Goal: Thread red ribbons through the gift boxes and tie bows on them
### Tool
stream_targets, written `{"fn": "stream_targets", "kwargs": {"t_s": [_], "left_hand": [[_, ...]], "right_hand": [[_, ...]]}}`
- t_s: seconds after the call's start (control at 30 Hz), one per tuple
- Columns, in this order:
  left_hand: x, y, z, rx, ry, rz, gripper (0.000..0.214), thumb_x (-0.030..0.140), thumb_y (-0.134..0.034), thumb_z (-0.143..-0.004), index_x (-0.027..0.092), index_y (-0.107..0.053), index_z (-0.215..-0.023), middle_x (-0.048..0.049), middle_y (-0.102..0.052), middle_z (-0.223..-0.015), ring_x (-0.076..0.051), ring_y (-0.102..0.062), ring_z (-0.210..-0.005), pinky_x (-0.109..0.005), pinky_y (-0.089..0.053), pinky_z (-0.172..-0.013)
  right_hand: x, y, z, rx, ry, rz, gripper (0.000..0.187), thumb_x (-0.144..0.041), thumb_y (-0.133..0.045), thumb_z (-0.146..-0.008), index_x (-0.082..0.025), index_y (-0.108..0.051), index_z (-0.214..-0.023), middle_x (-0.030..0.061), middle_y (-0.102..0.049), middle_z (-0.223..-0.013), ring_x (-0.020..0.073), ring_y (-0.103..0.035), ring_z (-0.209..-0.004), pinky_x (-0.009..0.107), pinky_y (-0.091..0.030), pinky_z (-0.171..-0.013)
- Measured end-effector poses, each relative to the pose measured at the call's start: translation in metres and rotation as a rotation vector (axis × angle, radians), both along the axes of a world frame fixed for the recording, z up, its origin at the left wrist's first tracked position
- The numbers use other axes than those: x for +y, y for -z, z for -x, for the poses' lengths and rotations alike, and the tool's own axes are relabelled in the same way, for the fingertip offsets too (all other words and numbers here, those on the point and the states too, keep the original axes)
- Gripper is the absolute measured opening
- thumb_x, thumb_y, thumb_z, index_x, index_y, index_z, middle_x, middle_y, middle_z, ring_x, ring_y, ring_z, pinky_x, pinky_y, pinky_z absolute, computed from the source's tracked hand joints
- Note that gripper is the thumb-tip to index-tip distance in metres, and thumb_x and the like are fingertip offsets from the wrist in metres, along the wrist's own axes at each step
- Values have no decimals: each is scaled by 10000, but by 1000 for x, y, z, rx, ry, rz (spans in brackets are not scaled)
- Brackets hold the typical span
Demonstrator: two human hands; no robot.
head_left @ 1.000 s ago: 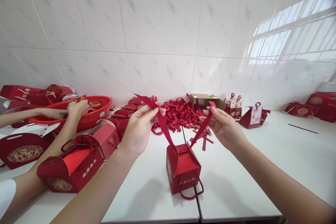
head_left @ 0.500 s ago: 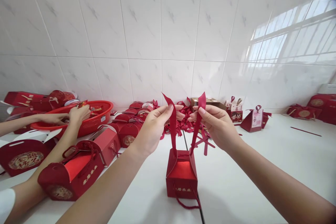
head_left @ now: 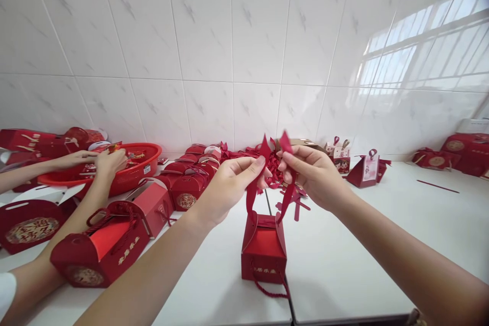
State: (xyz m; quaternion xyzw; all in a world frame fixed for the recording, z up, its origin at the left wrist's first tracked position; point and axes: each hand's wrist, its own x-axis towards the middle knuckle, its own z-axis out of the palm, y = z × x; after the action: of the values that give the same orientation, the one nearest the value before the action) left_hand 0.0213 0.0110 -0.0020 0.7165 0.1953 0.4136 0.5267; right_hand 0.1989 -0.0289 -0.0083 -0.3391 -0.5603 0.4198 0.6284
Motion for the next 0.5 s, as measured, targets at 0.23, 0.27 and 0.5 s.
{"fn": "stream_targets", "kwargs": {"t_s": [0.23,0.27,0.5], "left_hand": [[-2,2,-6,118,-53,-16,314,424,-648,-767,186,-649,-563,-1,-568,-586,-118,-438,-544,-261,-349,-547],[-1,2,-5,138,-56,-13,310,422,-653,-759,186,-651,-559,-4,-567,-581,-119,-430,-538,-261,-339,-537],[12,10,12,312,103,47,217,362,-623,-781,198,-702,-661,-27,-627,-688,-155,-514,-655,-267,-420,-646]], "right_hand": [[-10,4,12,-364,-25,-3,218,-347,-619,-815,-148,-637,-727,-10,-569,-655,85,-475,-588,228,-334,-515],[-10,5,13,-368,-14,-5,256,-377,-613,-819,-152,-613,-698,-22,-534,-614,84,-465,-573,225,-320,-500],[-2,17,4,-565,139,-192,340,-402,-451,-917,-174,-566,-693,-23,-478,-563,101,-444,-526,241,-367,-493]]}}
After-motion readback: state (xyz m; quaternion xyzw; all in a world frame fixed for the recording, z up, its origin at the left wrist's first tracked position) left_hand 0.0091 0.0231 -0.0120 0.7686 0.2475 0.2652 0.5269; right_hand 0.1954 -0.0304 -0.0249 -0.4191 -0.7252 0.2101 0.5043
